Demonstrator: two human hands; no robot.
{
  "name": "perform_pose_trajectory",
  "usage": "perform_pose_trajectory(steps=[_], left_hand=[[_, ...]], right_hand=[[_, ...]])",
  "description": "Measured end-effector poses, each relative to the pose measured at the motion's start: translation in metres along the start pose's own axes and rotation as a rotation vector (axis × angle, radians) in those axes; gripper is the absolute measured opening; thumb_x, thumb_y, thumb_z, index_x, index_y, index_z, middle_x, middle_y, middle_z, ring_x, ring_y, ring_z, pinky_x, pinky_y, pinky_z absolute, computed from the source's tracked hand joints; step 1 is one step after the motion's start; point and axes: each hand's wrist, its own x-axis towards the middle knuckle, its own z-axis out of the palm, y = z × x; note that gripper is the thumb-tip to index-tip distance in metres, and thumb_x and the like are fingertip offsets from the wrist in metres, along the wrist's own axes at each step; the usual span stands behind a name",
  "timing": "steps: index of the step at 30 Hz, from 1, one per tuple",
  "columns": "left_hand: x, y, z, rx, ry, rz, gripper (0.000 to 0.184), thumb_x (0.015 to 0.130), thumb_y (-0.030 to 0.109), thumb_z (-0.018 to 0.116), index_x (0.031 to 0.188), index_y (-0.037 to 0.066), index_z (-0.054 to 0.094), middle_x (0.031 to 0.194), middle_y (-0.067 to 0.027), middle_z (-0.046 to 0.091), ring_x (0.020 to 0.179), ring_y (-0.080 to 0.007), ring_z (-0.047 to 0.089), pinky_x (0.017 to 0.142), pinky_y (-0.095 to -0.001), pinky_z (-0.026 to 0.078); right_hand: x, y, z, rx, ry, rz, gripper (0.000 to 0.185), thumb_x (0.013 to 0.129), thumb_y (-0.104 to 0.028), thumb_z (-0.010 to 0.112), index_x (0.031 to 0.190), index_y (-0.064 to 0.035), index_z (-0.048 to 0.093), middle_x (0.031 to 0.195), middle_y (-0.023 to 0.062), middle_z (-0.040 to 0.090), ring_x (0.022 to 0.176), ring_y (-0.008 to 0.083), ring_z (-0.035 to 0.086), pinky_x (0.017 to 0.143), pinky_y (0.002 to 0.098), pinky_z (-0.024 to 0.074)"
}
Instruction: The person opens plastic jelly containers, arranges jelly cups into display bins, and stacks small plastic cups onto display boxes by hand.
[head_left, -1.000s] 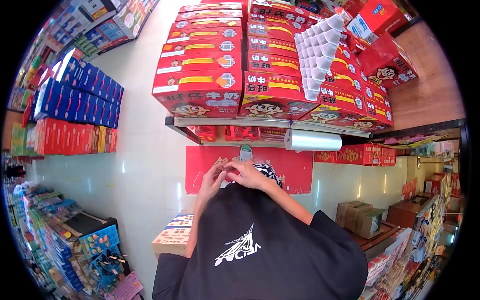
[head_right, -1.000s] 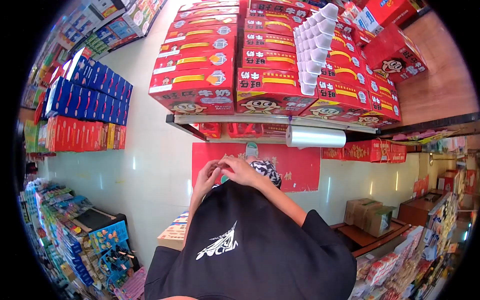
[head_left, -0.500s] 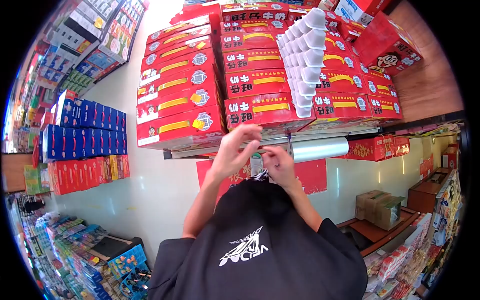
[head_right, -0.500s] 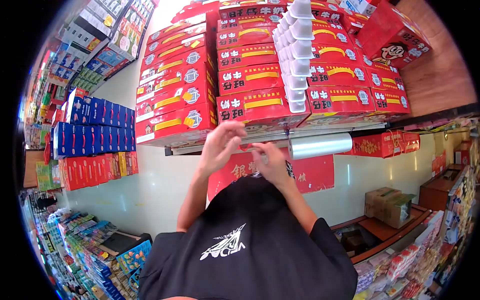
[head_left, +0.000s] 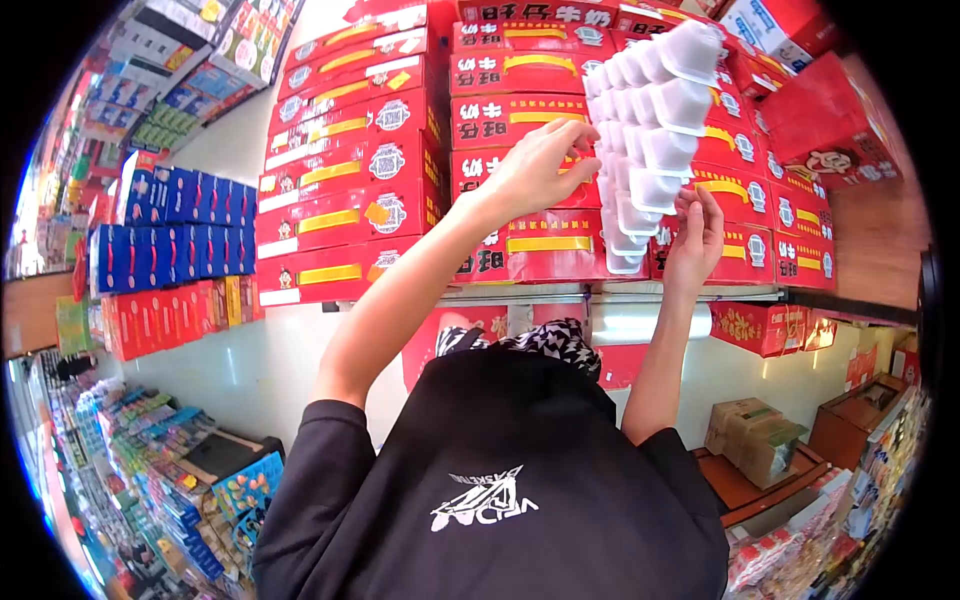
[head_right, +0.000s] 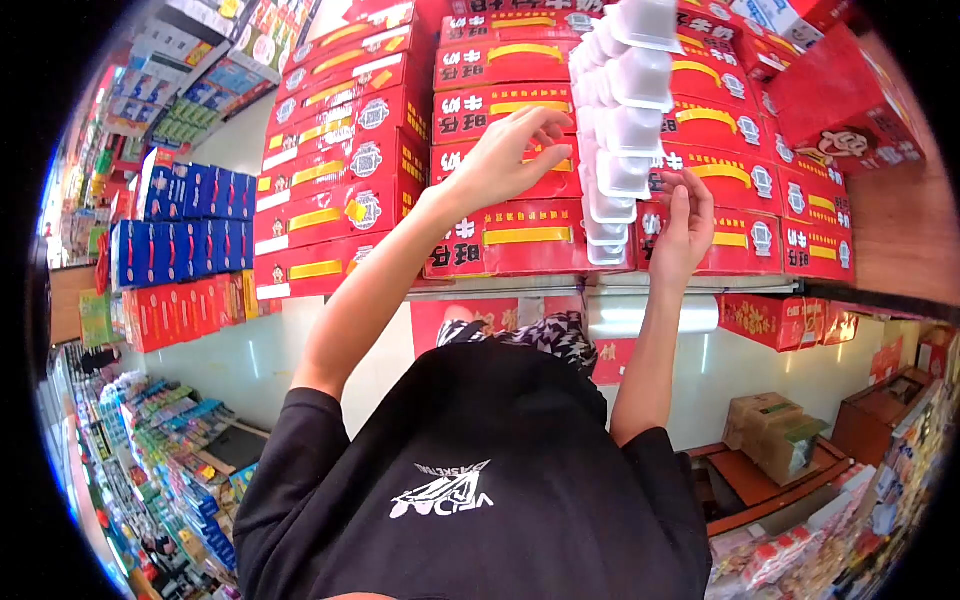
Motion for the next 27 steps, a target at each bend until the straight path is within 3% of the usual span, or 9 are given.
perform_pose_trajectory(steps=[7,15,18,21,25,27], left_hand=[[-0.009,-0.006,0.002,0.063,0.053,0.008,0.033,0.088,0.021,0.066,0.112,0.000,0.057,0.103,-0.0160,0.063,0.092,-0.0282,0.064,0.081,-0.0374,0.052],[-0.010,-0.010,-0.001,0.155,0.042,-0.022,0.033,0.091,0.027,0.063,0.117,0.006,0.059,0.106,-0.0134,0.064,0.097,-0.0292,0.065,0.081,-0.0396,0.053],[-0.012,-0.007,-0.001,0.154,0.001,-0.003,0.034,0.091,0.027,0.062,0.117,0.006,0.059,0.106,-0.0136,0.064,0.094,-0.0305,0.065,0.080,-0.0410,0.053],[-0.014,-0.001,0.001,0.166,-0.031,0.021,0.033,0.091,0.027,0.061,0.118,0.006,0.058,0.105,-0.0138,0.063,0.092,-0.0316,0.065,0.079,-0.0421,0.053],[-0.015,0.004,0.003,0.165,-0.063,0.038,0.033,0.092,0.027,0.060,0.117,0.006,0.058,0.105,-0.0137,0.062,0.091,-0.0321,0.064,0.077,-0.0422,0.053],[-0.016,0.005,0.004,0.150,-0.057,0.061,0.033,0.092,0.027,0.060,0.117,0.006,0.058,0.103,-0.0139,0.062,0.090,-0.0321,0.064,0.076,-0.0422,0.053]], right_hand=[[0.012,0.027,-0.007,0.127,0.047,0.057,0.021,0.097,-0.006,0.055,0.115,0.0049,0.057,0.113,0.0109,0.061,0.104,0.0171,0.060,0.094,0.0318,0.0500],[0.009,0.026,-0.005,0.050,0.006,0.052,0.023,0.096,-0.004,0.056,0.116,0.0076,0.055,0.114,0.0135,0.061,0.104,0.0198,0.062,0.092,0.0319,0.0523],[0.007,0.027,-0.005,0.010,-0.020,0.019,0.028,0.099,-0.013,0.056,0.118,0.0077,0.054,0.115,0.0140,0.061,0.105,0.0205,0.062,0.093,0.0335,0.0514],[0.005,0.023,-0.005,0.031,-0.017,0.043,0.041,0.101,-0.026,0.049,0.128,0.0051,0.050,0.124,0.0149,0.058,0.115,0.0266,0.058,0.097,0.0431,0.0495],[-0.002,0.026,-0.012,0.089,-0.036,0.019,0.076,0.094,-0.061,0.048,0.128,0.0070,0.050,0.125,0.0144,0.055,0.109,0.0233,0.054,0.092,0.0351,0.0442],[-0.009,0.028,-0.014,-0.015,-0.085,-0.079,0.076,0.092,-0.061,0.052,0.127,0.0071,0.050,0.123,0.0135,0.055,0.106,0.0221,0.055,0.091,0.0341,0.0439]])
